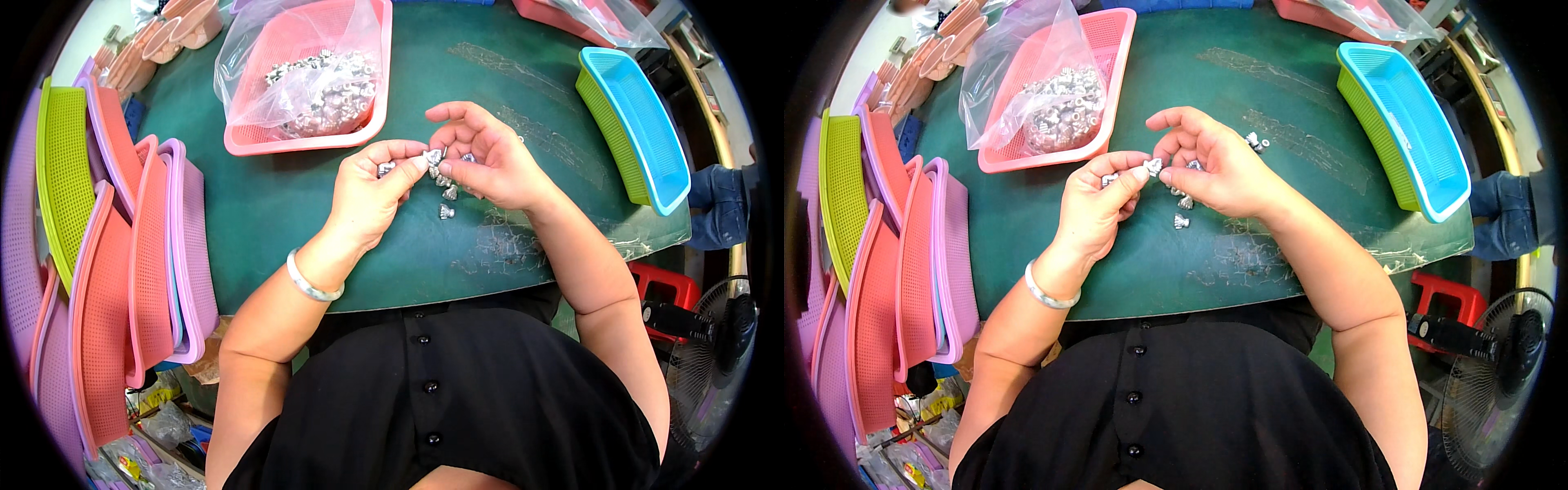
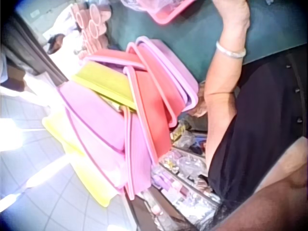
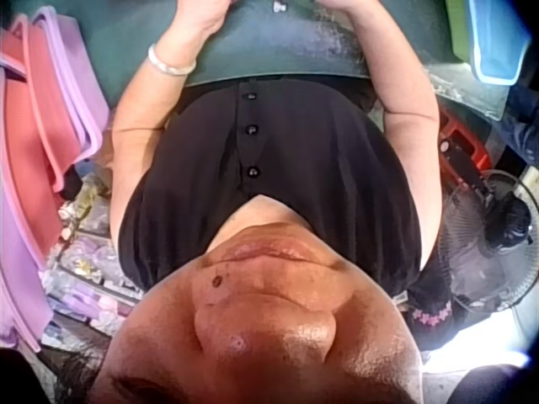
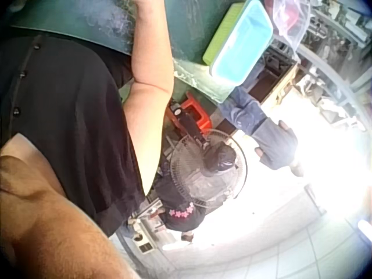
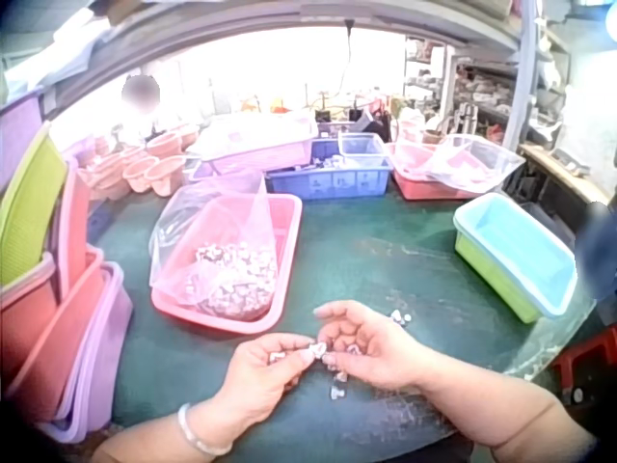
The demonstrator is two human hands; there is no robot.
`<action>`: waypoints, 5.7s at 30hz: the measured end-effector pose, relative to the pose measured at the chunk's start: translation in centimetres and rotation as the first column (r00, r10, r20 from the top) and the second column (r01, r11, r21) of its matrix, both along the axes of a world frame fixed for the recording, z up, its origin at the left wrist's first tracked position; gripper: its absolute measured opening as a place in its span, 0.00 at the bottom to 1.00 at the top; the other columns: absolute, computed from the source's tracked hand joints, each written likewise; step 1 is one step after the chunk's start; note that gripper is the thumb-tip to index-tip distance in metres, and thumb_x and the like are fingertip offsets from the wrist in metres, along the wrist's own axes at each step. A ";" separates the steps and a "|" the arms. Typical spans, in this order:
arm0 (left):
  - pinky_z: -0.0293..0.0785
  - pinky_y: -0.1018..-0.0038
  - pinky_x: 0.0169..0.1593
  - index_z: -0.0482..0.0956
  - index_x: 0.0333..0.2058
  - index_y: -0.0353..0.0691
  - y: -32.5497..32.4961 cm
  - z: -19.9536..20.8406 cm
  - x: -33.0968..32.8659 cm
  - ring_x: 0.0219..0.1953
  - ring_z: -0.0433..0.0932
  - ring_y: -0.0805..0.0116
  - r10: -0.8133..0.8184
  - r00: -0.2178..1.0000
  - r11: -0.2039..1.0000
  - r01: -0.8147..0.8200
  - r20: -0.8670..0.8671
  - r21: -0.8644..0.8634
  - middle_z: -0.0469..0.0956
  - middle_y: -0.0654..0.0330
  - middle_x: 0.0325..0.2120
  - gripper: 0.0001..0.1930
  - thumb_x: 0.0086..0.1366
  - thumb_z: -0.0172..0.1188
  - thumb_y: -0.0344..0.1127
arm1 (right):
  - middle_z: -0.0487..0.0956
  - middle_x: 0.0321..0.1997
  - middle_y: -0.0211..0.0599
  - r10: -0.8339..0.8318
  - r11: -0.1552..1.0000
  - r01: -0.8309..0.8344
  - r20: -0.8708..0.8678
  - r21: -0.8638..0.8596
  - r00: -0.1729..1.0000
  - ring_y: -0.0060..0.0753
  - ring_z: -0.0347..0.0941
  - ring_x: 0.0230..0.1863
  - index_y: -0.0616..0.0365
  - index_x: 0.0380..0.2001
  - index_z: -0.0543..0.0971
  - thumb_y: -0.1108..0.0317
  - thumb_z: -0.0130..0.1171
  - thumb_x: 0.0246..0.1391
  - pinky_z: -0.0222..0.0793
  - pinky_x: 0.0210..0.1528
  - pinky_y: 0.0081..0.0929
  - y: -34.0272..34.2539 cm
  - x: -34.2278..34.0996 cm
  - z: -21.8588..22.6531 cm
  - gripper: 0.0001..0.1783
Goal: The person sits at a green workbench and assembles small silver metal components by hand. They pick up individual pieces from a pile on the table and a pink basket, fit them together, and place the assembled units back onto the table. The process involves repetitive picking, fitting, and placing of the small hardware items.
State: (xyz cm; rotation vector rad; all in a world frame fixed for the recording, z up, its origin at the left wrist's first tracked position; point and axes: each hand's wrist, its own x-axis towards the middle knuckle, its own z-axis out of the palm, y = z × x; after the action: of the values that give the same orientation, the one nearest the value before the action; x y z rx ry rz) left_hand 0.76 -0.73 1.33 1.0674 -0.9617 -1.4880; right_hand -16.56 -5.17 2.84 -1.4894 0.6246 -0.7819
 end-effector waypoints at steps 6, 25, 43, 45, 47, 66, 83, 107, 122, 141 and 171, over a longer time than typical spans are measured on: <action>0.58 0.90 0.21 0.76 0.37 0.36 0.1 -0.2 -0.1 0.18 0.63 0.87 0.002 1.000 0.996 -0.002 -0.002 -0.085 0.70 0.72 0.20 0.10 0.56 0.60 0.30 | 0.70 0.34 0.32 -0.009 0.998 0.010 0.022 -0.059 1.000 0.17 0.67 0.37 0.61 0.50 0.61 0.82 0.53 0.45 0.63 0.39 0.15 0.0 0.0 -0.2 0.27; 0.66 0.82 0.26 0.69 0.41 0.34 -0.1 0.1 0.8 0.25 0.69 0.73 -0.099 0.916 0.971 0.174 -0.389 0.164 0.71 0.61 0.26 0.17 0.65 0.43 0.43 | 0.72 0.36 0.30 -0.017 0.992 0.008 0.073 0.128 0.997 0.11 0.65 0.26 0.61 0.49 0.63 0.79 0.53 0.46 0.59 0.19 0.07 -0.1 -0.2 0.2 0.25; 0.75 0.66 0.44 0.62 0.50 0.27 -1.0 -1.2 1.8 0.40 0.75 0.53 -0.113 0.681 0.922 0.343 -0.723 0.179 0.72 0.44 0.40 0.20 0.65 0.39 0.37 | 0.73 0.36 0.33 -0.061 0.994 0.057 0.040 0.095 0.997 0.09 0.65 0.25 0.62 0.48 0.65 0.78 0.54 0.47 0.58 0.17 0.06 -0.3 -0.3 0.3 0.23; 0.74 0.64 0.46 0.61 0.51 0.26 -0.9 -1.1 1.8 0.42 0.75 0.51 -0.116 0.708 0.925 0.333 -0.696 0.184 0.71 0.43 0.42 0.20 0.65 0.38 0.36 | 0.73 0.36 0.33 -0.066 0.994 0.062 0.043 0.093 0.997 0.09 0.65 0.25 0.62 0.48 0.65 0.78 0.54 0.47 0.58 0.17 0.06 -0.3 -0.3 0.3 0.22; 0.73 0.63 0.47 0.59 0.51 0.26 -0.9 -0.9 1.7 0.43 0.74 0.51 -0.118 0.714 0.925 0.331 -0.690 0.185 0.71 0.42 0.42 0.20 0.65 0.38 0.35 | 0.73 0.36 0.33 -0.064 0.994 0.059 0.056 0.089 0.996 0.09 0.65 0.25 0.62 0.48 0.65 0.79 0.54 0.46 0.58 0.17 0.06 -0.3 -0.4 0.3 0.22; 0.68 0.61 0.51 0.67 0.47 0.27 -0.8 -0.3 1.2 0.44 0.72 0.55 -0.148 0.660 0.918 0.368 -0.737 0.145 0.71 0.48 0.43 0.27 0.65 0.36 0.48 | 0.73 0.37 0.34 -0.053 0.982 0.055 0.017 -0.180 0.998 0.19 0.70 0.36 0.65 0.47 0.66 0.83 0.50 0.45 0.68 0.40 0.17 -0.1 -0.3 0.0 0.22; 0.59 0.86 0.20 0.75 0.31 0.40 0.0 -0.6 0.3 0.22 0.68 0.78 -0.166 0.959 0.932 0.228 -0.230 0.280 0.72 0.66 0.21 0.06 0.56 0.59 0.35 | 0.67 0.44 0.35 -0.019 0.961 -0.008 -0.097 -0.276 0.995 0.17 0.63 0.27 0.61 0.53 0.62 0.85 0.48 0.37 0.64 0.31 0.16 0.8 0.5 -0.2 0.33; 0.53 0.88 0.16 0.75 0.30 0.40 -0.6 -0.1 0.1 0.17 0.63 0.83 -0.248 0.917 0.869 0.354 -0.314 0.347 0.71 0.68 0.20 0.08 0.59 0.55 0.38 | 0.71 0.41 0.42 0.057 0.997 -0.051 0.090 -0.063 0.994 0.24 0.72 0.29 0.60 0.56 0.54 0.87 0.45 0.42 0.70 0.31 0.19 1.7 1.5 -0.1 0.34; 0.59 0.85 0.17 0.72 0.36 0.35 -0.9 -0.5 1.3 0.20 0.67 0.78 -0.232 0.821 0.853 0.429 -0.522 0.297 0.72 0.62 0.22 0.11 0.61 0.45 0.34 | 0.74 0.24 0.29 -0.102 0.992 0.111 -0.131 0.061 0.986 0.10 0.65 0.21 0.61 0.43 0.72 0.77 0.51 0.47 0.55 0.17 0.08 -0.3 -0.4 0.6 0.17; 0.58 0.87 0.16 0.73 0.34 0.33 -0.7 0.1 1.3 0.19 0.67 0.78 -0.226 0.833 0.859 0.415 -0.505 0.300 0.73 0.62 0.21 0.09 0.62 0.49 0.34 | 0.73 0.23 0.24 -0.027 0.995 0.038 -0.125 0.091 0.992 0.10 0.61 0.17 0.59 0.36 0.76 0.73 0.55 0.50 0.55 0.17 0.11 -0.5 -0.4 -0.2 0.08; 0.55 0.89 0.16 0.74 0.31 0.36 -0.5 -0.2 1.0 0.18 0.65 0.81 -0.171 0.896 0.887 0.321 -0.411 0.331 0.71 0.64 0.19 0.06 0.59 0.55 0.33 | 0.71 0.19 0.23 0.002 0.992 0.011 -0.102 0.125 0.995 0.09 0.58 0.14 0.57 0.40 0.77 0.72 0.54 0.51 0.52 0.14 0.10 -0.5 -0.5 -0.5 0.12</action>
State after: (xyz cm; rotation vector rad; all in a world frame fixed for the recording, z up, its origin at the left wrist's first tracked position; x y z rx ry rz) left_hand 1.75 -1.23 1.18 0.9038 -0.5545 -2.0759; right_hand -17.05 -5.71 2.37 -1.4194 0.7413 -0.6606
